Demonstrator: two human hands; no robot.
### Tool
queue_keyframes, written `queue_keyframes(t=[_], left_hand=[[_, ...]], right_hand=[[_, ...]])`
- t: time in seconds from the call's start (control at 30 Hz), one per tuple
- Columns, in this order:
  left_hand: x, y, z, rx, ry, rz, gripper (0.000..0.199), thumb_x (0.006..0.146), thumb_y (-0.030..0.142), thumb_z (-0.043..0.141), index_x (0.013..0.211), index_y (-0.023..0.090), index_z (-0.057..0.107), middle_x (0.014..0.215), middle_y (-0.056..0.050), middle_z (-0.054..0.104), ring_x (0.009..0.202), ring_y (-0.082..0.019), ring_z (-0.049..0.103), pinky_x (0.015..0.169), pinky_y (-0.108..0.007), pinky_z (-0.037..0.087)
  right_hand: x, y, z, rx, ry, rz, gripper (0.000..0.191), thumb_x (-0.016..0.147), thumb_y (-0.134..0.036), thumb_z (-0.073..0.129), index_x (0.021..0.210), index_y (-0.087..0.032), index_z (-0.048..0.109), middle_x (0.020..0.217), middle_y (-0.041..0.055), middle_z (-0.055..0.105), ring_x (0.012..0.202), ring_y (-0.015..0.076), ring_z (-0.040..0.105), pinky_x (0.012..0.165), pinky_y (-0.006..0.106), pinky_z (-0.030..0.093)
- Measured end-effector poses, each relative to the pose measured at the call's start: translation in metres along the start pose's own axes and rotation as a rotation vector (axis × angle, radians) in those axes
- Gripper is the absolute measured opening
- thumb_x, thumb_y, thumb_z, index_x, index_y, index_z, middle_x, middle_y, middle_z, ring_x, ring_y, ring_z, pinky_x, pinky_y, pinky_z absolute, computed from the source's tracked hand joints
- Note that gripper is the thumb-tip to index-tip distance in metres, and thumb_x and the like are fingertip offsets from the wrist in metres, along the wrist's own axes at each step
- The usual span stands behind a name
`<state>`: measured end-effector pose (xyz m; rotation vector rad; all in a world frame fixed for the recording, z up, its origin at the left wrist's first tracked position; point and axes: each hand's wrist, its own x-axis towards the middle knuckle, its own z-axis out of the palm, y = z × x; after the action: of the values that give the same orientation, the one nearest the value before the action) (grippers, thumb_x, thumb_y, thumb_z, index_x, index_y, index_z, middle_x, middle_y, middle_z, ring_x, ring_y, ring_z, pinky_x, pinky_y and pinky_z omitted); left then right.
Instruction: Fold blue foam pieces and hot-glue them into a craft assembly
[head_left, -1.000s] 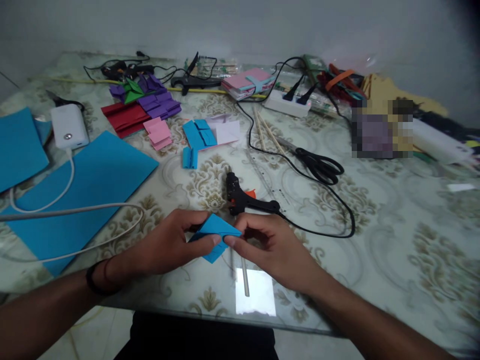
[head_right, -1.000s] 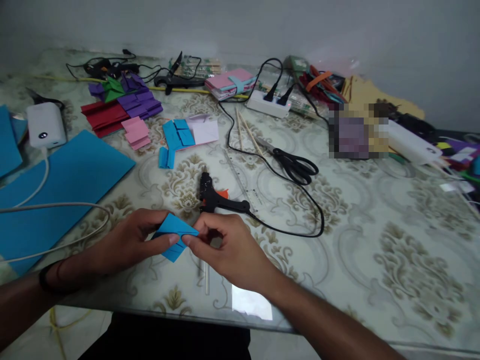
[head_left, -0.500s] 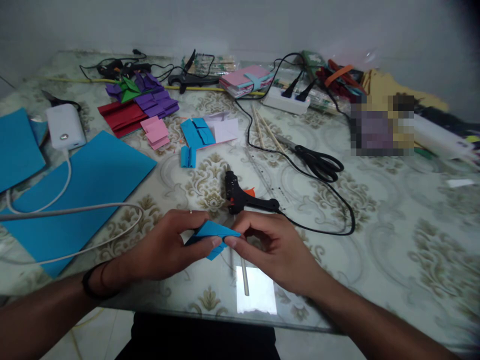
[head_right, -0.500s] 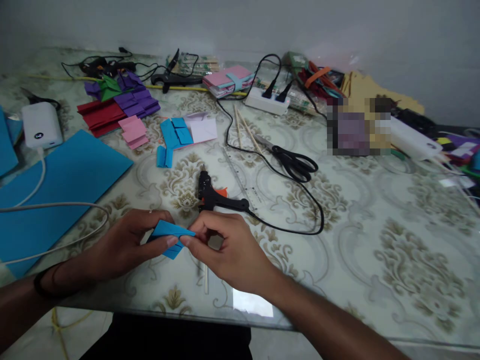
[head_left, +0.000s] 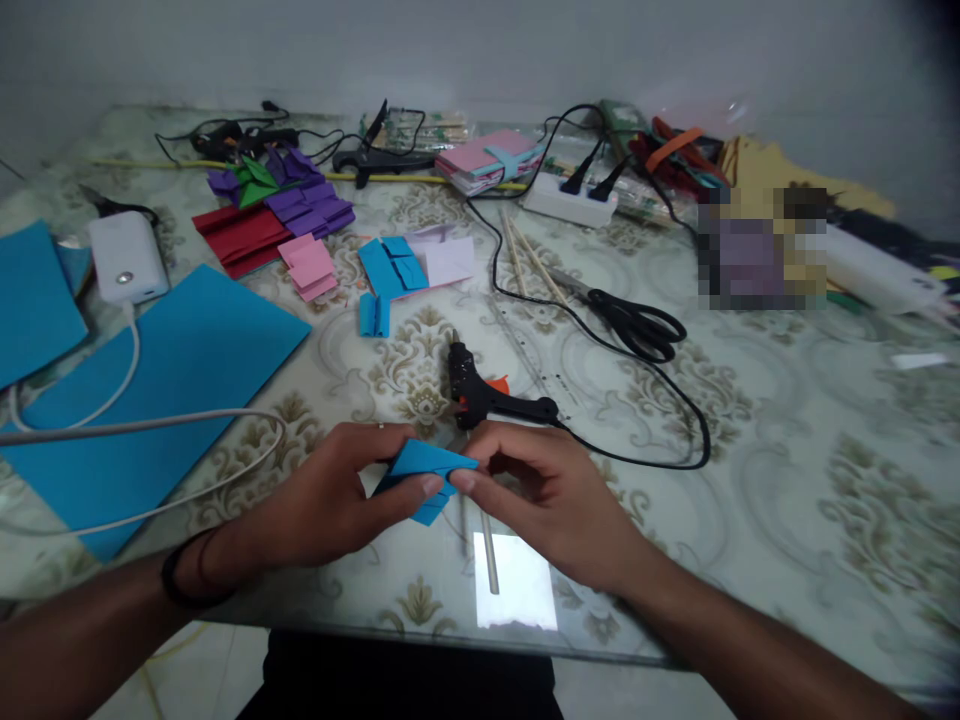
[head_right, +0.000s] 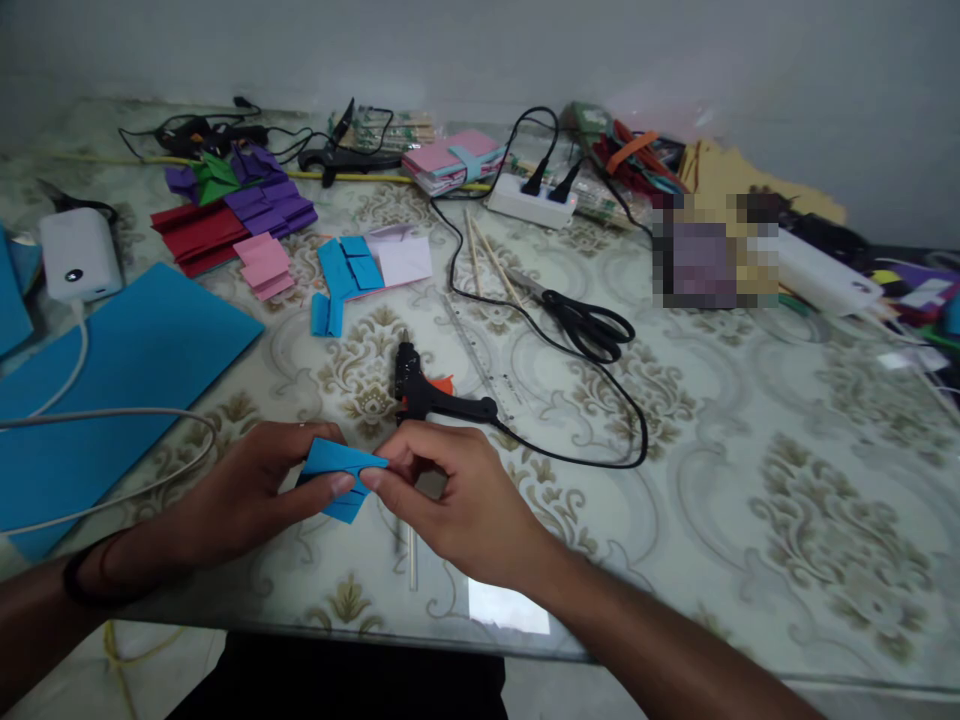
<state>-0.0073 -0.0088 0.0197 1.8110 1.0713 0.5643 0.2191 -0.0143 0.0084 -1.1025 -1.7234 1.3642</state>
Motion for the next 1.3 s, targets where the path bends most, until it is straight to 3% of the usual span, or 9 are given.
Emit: queue_keyframes(t=[0.3, 0.87, 1.13, 1.3], left_hand=[[0.001, 0.0036, -0.0006, -0.008, -0.051, 0.009, 0.031, 0.097, 0.032, 0.063, 0.071, 0.017, 0.056, 0.065, 0.006, 0.055, 0.061, -0.009, 0.049, 0.06, -0.022, 0.037], [-0.0018, -0.0011, -0.0001, -0.046, -0.117, -0.006, 0.041, 0.103, 0.042, 0.057, 0.07, 0.018, 0.05, 0.066, 0.004, 0.046, 0.063, -0.011, 0.043, 0.06, -0.026, 0.034], [-0.0023, -0.0012, -0.0007, -0.106, -0.141, -0.017, 0.037, 0.102, 0.038, 0.058, 0.072, 0.018, 0.051, 0.069, 0.004, 0.048, 0.066, -0.011, 0.046, 0.062, -0.025, 0.037], [-0.0002, 0.0023, -0.0015, -0.059, -0.097, -0.01, 0.037, 0.101, 0.035, 0.058, 0.069, 0.018, 0.049, 0.065, 0.005, 0.046, 0.063, -0.01, 0.044, 0.06, -0.024, 0.036]], right_hand=[[0.0022, -0.0014, 0.0004, 0.074, -0.029, 0.081, 0.028, 0.093, -0.04, 0.076, 0.076, -0.019, 0.067, 0.066, -0.0032, 0.06, 0.061, 0.0107, 0.05, 0.055, 0.024, 0.039], [0.0001, -0.0056, -0.0026, 0.028, -0.068, -0.038, 0.023, 0.097, -0.03, 0.07, 0.077, -0.018, 0.069, 0.065, -0.0032, 0.063, 0.06, 0.0096, 0.052, 0.057, 0.024, 0.041], [0.0004, -0.0048, -0.0017, 0.015, -0.073, -0.043, 0.027, 0.097, -0.034, 0.071, 0.076, -0.019, 0.068, 0.065, -0.0031, 0.061, 0.059, 0.0101, 0.052, 0.056, 0.025, 0.04], [0.001, -0.0044, -0.0001, 0.028, -0.053, 0.011, 0.028, 0.096, -0.038, 0.072, 0.075, -0.019, 0.068, 0.064, -0.0033, 0.061, 0.059, 0.0106, 0.051, 0.056, 0.025, 0.04]])
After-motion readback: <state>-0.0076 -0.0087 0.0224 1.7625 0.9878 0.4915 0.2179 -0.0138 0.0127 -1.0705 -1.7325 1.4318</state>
